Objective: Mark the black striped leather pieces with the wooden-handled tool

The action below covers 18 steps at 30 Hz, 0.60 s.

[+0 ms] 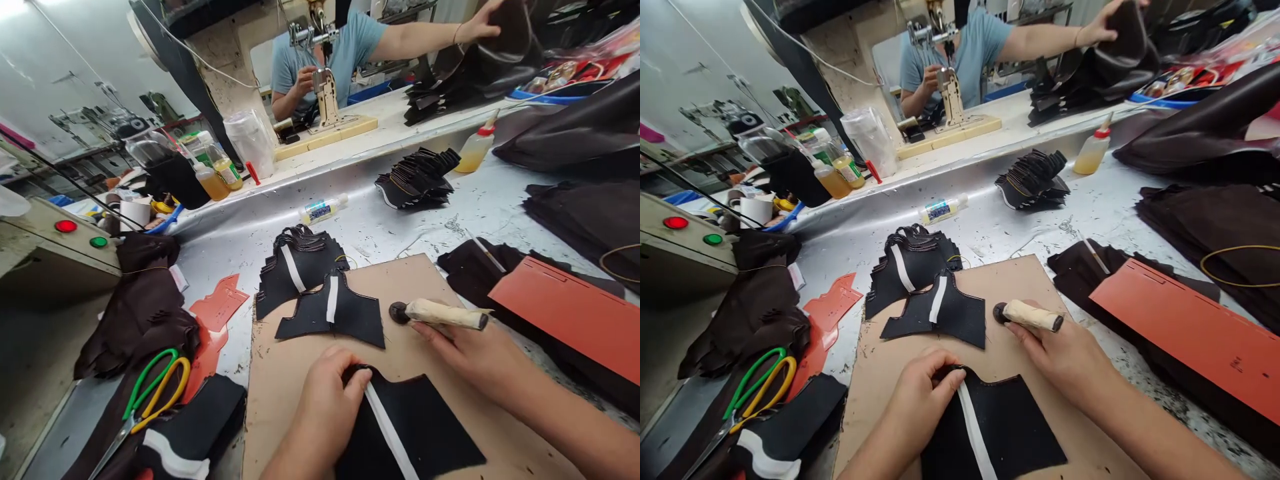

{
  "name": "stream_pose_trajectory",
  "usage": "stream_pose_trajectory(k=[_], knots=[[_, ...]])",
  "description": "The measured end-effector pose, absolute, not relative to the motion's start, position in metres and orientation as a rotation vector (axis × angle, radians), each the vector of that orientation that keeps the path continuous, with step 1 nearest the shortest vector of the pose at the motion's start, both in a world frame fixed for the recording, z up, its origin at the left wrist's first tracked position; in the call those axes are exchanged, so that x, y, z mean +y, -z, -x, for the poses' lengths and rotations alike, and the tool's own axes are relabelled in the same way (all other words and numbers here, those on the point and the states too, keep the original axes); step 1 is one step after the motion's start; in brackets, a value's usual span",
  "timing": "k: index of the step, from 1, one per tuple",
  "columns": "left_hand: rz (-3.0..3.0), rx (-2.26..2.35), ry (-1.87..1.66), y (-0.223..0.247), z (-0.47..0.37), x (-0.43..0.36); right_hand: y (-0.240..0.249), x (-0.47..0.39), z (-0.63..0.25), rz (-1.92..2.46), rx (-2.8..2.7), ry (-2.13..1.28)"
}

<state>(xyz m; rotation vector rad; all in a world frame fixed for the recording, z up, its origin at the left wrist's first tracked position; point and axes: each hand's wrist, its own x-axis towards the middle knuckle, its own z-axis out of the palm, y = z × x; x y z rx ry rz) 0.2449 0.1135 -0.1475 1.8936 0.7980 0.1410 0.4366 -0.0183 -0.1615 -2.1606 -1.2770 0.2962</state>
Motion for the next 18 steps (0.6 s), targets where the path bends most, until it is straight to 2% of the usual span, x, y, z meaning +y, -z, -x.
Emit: stream_pose_trajectory(k=[3, 8, 12, 18], knots=[[-2.105, 0.809, -0.287, 0.164, -0.246, 0.101, 0.143, -0.026, -0.431, 2.02, -1.275, -0.412], [-2.233, 0.777, -0.28, 0.171, -0.24, 0.101, 0.115, -0.029, -0.405, 1.887, -1.388, -0.648], [-2.275, 0.753, -0.281, 0.17, -0.241, 0.102, 0.12, -0.021, -0.39, 1.934, -1.421, -0.81], [-2.319, 0.664, -0.358, 0.172, -0.236, 0.101, 0.132, -0.016, -0.386, 2.095, -1.429, -0.74]])
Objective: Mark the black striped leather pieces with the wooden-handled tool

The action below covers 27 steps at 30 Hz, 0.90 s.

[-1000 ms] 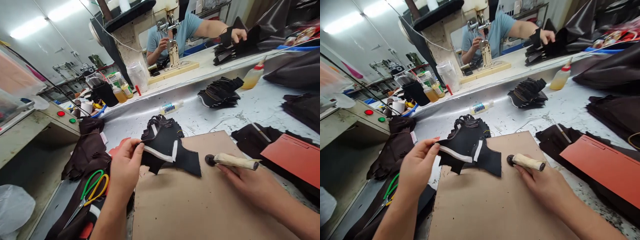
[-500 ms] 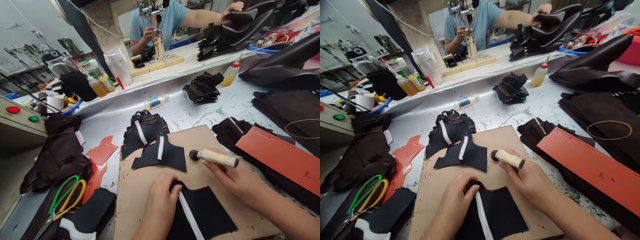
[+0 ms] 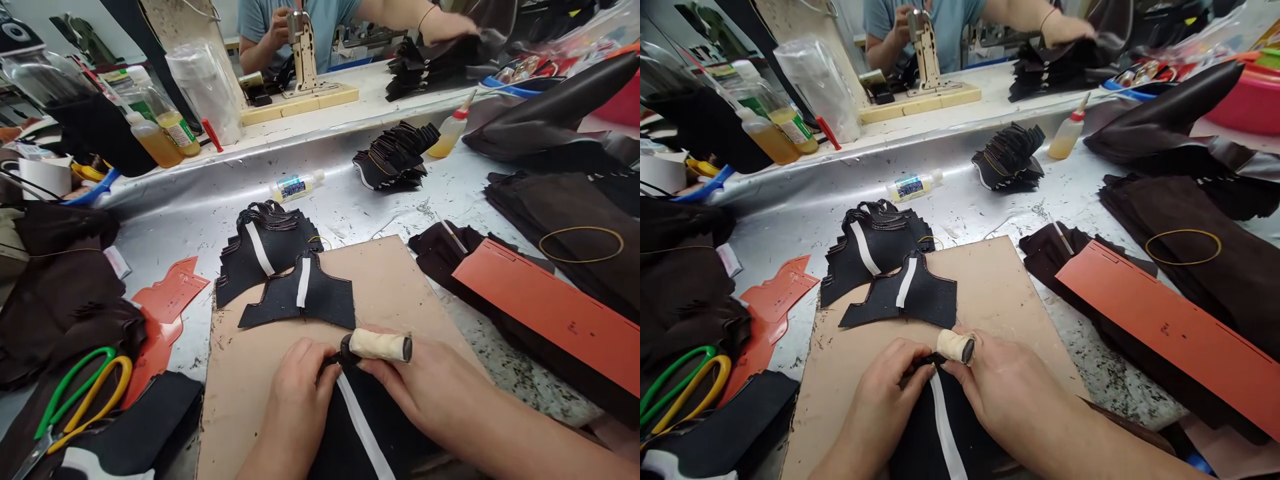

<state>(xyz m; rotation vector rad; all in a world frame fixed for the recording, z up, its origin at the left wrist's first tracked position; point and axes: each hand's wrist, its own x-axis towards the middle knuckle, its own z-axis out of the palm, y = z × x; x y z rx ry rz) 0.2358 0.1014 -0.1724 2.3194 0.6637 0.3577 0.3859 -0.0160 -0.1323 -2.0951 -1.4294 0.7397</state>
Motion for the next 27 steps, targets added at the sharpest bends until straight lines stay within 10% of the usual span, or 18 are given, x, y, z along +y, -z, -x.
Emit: stream_pose_trajectory(k=[27], knots=[[-2.503, 0.563, -0.471, 0.179, -0.231, 0.099, 0.13, -0.017, -0.388, 2.148, -1.449, -0.77]])
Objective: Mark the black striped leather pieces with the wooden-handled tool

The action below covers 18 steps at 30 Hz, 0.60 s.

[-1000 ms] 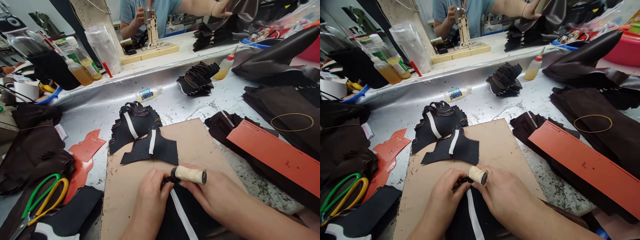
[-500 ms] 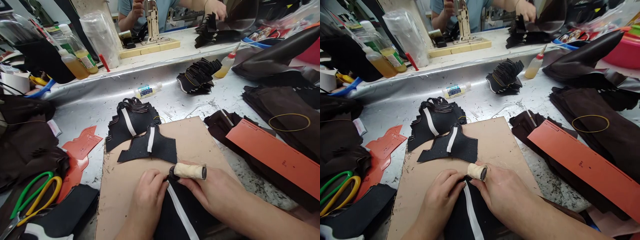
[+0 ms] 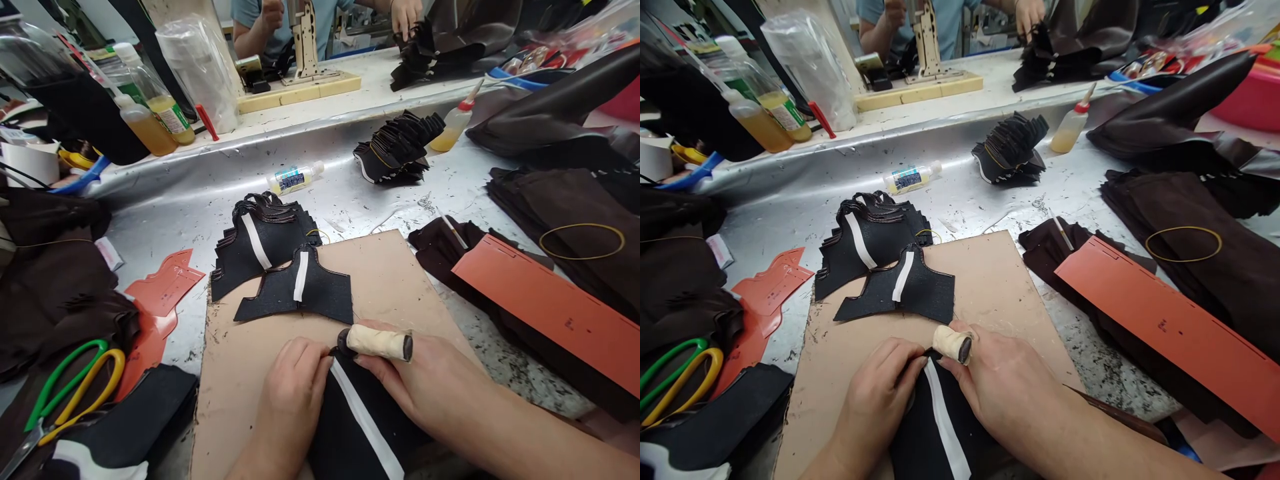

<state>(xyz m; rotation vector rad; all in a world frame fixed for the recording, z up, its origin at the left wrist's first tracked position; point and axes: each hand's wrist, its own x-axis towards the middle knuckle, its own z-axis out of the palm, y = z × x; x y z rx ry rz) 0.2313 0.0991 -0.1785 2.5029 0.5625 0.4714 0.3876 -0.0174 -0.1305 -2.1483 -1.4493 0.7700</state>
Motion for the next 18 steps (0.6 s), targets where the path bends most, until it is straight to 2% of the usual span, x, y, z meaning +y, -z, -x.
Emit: stream_pose_trajectory(k=[8, 18], knots=[[-2.626, 0.271, -0.636, 0.178, -0.22, 0.104, 0.129, -0.017, -0.388, 2.141, -1.512, -0.731], [-2.641, 0.208, -0.634, 0.177, -0.222, 0.106, 0.114, -0.009, -0.39, 1.937, -1.489, -0.713]])
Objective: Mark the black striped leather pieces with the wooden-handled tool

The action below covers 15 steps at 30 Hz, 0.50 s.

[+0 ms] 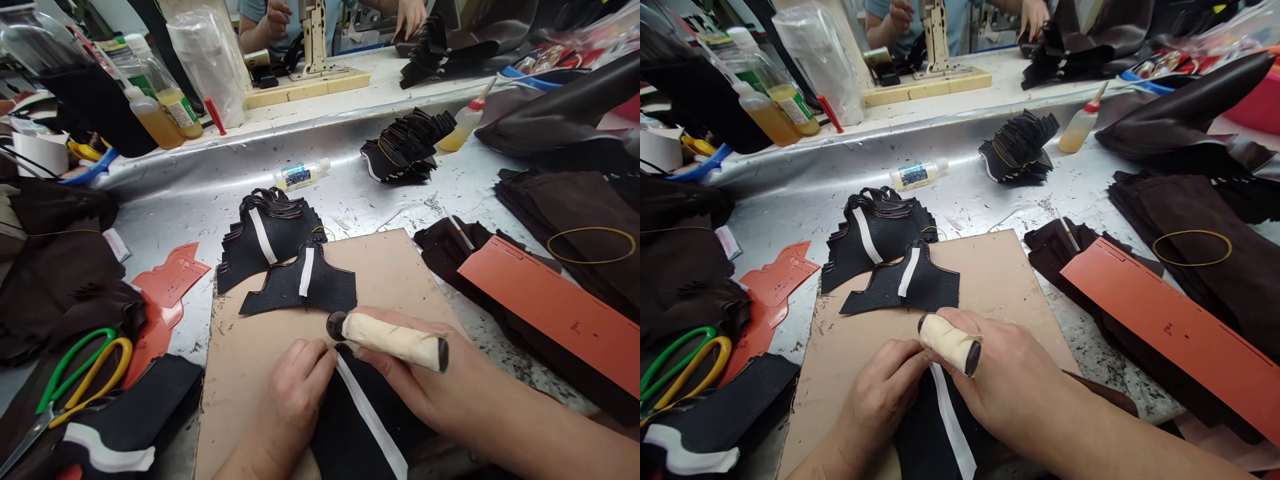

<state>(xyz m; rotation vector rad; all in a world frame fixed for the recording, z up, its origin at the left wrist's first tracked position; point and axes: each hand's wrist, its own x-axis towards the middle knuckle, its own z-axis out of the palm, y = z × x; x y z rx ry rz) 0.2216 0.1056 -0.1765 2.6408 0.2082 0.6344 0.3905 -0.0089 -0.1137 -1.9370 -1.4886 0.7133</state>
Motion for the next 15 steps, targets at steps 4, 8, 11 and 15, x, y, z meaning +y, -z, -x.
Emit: stream_pose_trajectory(k=[4, 8, 11, 15], knots=[[-2.643, 0.212, -0.652, 0.1761, -0.2213, 0.1067, 0.1137, -0.0046, -0.3919, 2.034, -1.6, -0.825], [-2.617, 0.214, -0.65, 0.1748, -0.2212, 0.1069, 0.1091, -0.0045, -0.3924, 1.93, -1.547, -0.697], [-2.611, 0.211, -0.633, 0.1744, -0.221, 0.1067, 0.1133, -0.0071, -0.3888, 1.907, -1.496, -0.666], [-2.62, 0.223, -0.632, 0.1755, -0.2204, 0.1065, 0.1186, -0.0105, -0.3852, 2.049, -1.559, -0.731]])
